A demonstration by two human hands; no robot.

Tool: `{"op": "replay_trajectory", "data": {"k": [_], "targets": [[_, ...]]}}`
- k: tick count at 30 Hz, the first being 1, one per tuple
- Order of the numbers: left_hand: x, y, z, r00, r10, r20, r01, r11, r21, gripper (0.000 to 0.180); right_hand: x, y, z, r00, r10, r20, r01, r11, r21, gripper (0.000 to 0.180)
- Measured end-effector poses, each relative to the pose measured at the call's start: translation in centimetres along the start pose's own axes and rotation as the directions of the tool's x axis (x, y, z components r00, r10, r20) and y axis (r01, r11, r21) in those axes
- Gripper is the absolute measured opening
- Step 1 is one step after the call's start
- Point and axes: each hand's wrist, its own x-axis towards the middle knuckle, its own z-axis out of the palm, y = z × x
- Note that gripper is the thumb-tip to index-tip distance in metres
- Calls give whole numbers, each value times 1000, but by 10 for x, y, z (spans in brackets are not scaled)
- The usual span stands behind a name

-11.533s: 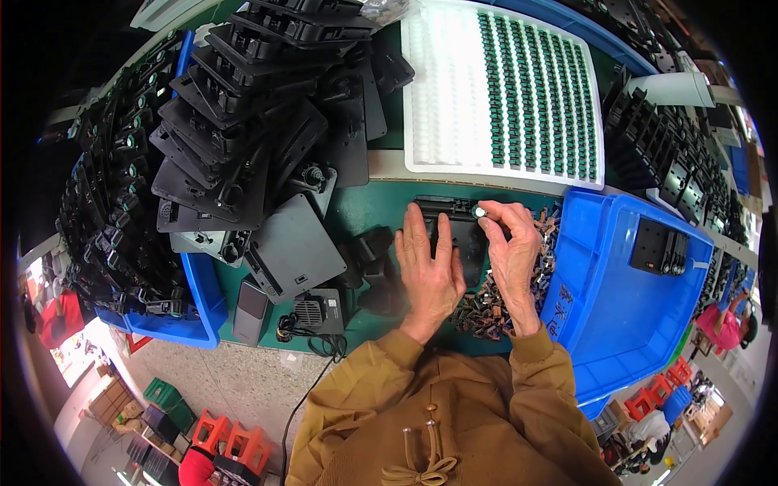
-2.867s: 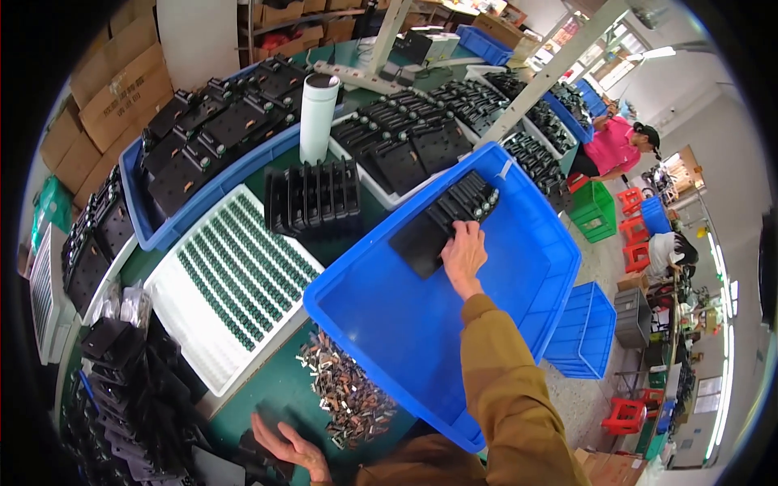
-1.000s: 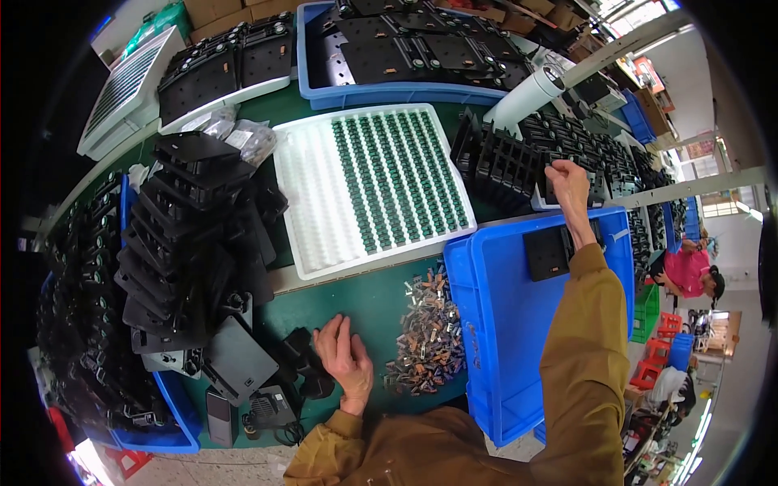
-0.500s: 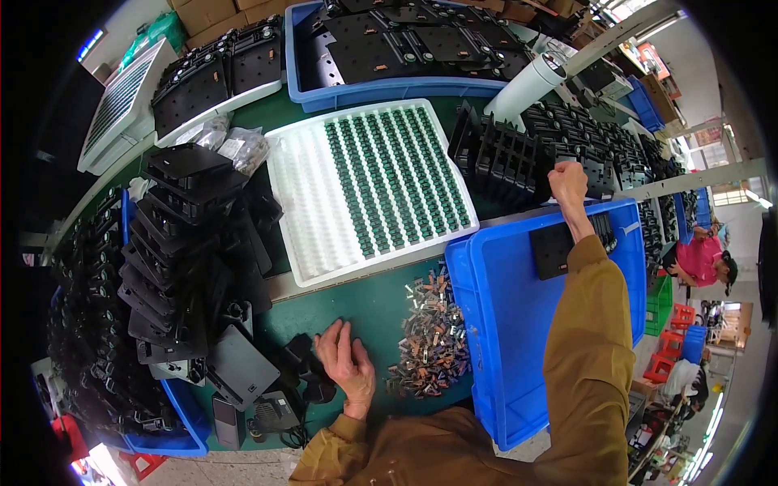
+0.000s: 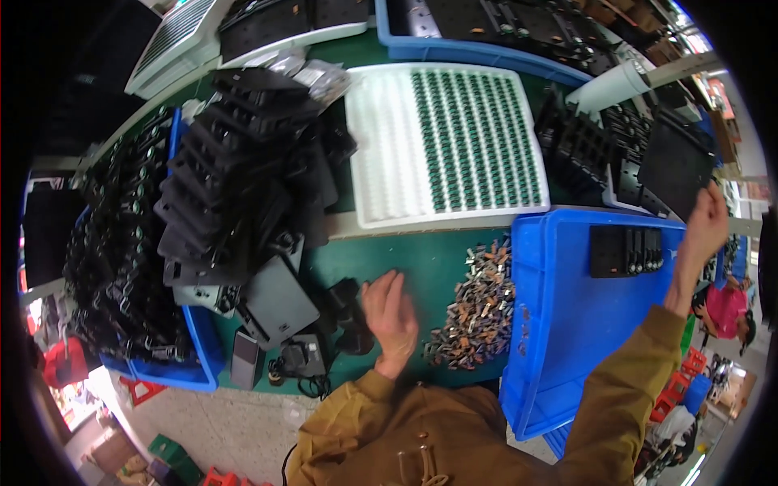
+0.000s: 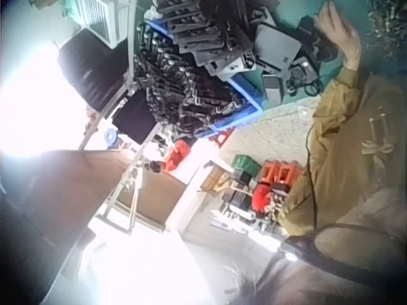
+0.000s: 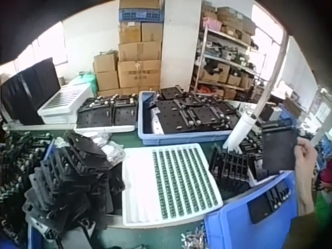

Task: The person picks up a black plastic housing from a blue bin, retrieves a green component from a white tray, and inserts it along with a small metal piece into the housing before returning it to the bin.

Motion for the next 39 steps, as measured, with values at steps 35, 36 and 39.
{"op": "replay_trajectory", "data": {"k": [35,36,39], "targets": [[-12,-7,-4,999,-35,-32,28,979,-201,54,-261,-147,155,423,202,884,-271,958,-89,19],[-11,-6,-5,999,-32,-33,25,981,-192,55,-265,-147,152,420,201,885,-272,958,-89,19],[-9,-6,-5,999,-6,-35,0,986,-168,56,-280,-142,142,413,284,866,-417,904,-97,18]]}}
